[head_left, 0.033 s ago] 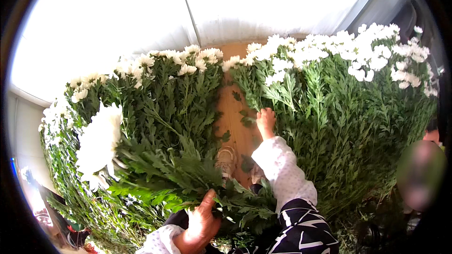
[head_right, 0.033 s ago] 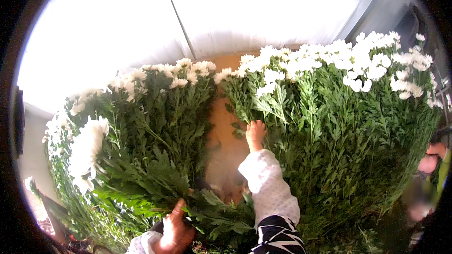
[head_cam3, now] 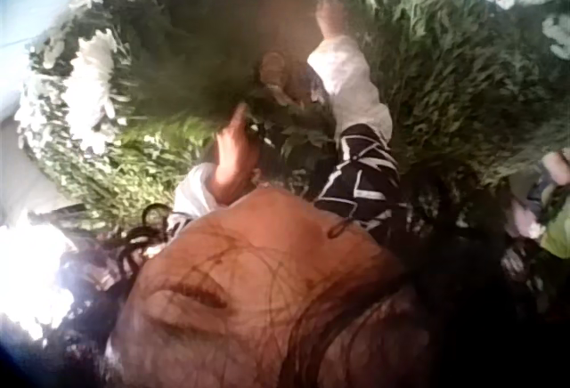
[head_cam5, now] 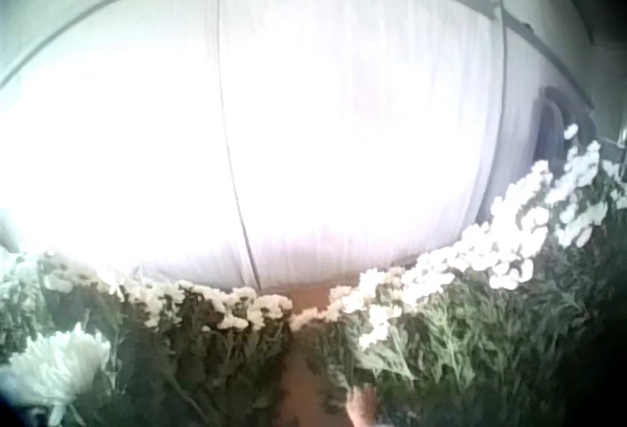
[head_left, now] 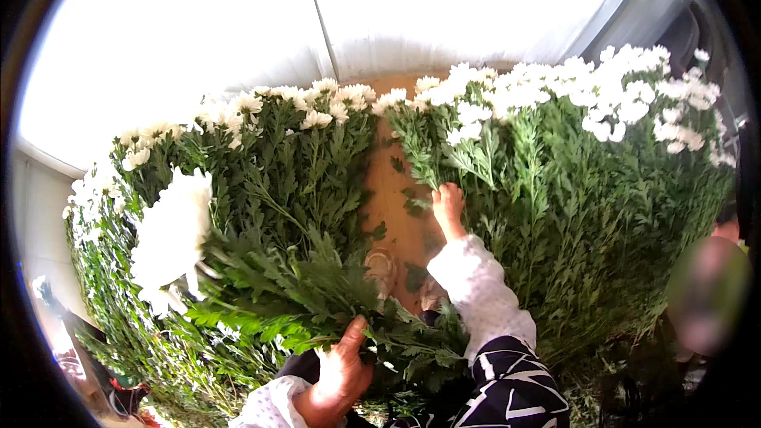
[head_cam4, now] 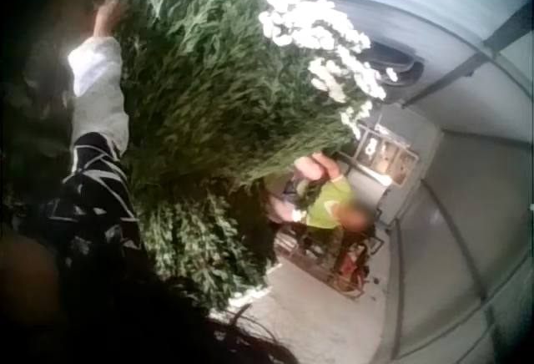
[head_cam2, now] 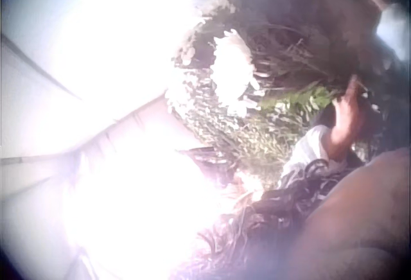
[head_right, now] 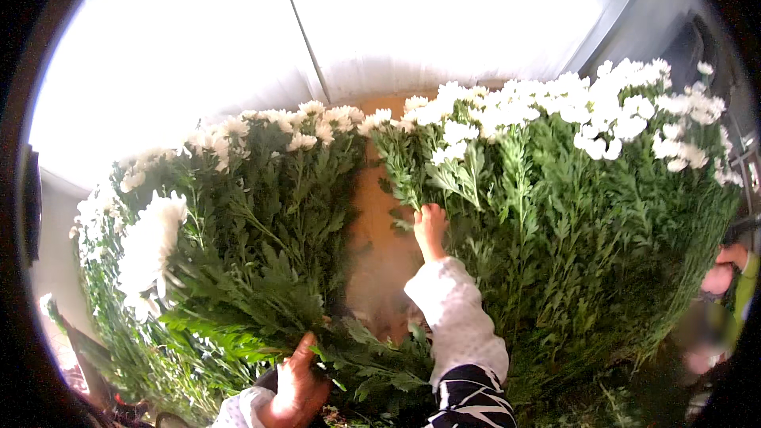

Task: The person gathers stems of white flowers into a bunch by hand and secures the bunch using a thin red tie.

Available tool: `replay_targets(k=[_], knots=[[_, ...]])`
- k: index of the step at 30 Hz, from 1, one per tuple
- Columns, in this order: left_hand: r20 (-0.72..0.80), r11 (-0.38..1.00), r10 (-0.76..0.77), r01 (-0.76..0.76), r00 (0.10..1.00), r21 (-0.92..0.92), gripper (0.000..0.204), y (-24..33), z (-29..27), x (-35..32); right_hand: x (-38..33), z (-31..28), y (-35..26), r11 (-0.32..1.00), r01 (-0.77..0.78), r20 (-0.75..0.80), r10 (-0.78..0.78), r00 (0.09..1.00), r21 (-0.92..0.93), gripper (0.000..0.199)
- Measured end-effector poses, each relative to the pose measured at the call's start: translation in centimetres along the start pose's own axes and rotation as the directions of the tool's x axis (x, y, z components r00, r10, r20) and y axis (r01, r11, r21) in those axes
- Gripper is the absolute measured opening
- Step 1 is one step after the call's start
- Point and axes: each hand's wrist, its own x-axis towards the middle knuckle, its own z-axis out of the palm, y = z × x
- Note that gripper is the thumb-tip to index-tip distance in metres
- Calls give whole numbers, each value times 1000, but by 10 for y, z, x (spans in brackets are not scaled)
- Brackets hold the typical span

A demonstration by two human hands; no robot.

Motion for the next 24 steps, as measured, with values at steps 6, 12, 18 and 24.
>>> replay_targets(k=[6,12,18,24], knots=[[150,991,97,-82,984,-104,44,16,26,-13,-13,-193,-31,632,6,56,-77,995,775,15],[367,910,408,-407,836,-86,46,15,17,8,-68,-432,-91,381,298,-390,193,900,875,9],[449,909,410,-398,794,-125,25,39,39,-43,-142,-624,-5,483,749,-881,117,458,454,24],[570,923,374,-353,731,-153,27,25,79,-121,-216,-596,-84,794,507,-741,-110,662,336,24]])
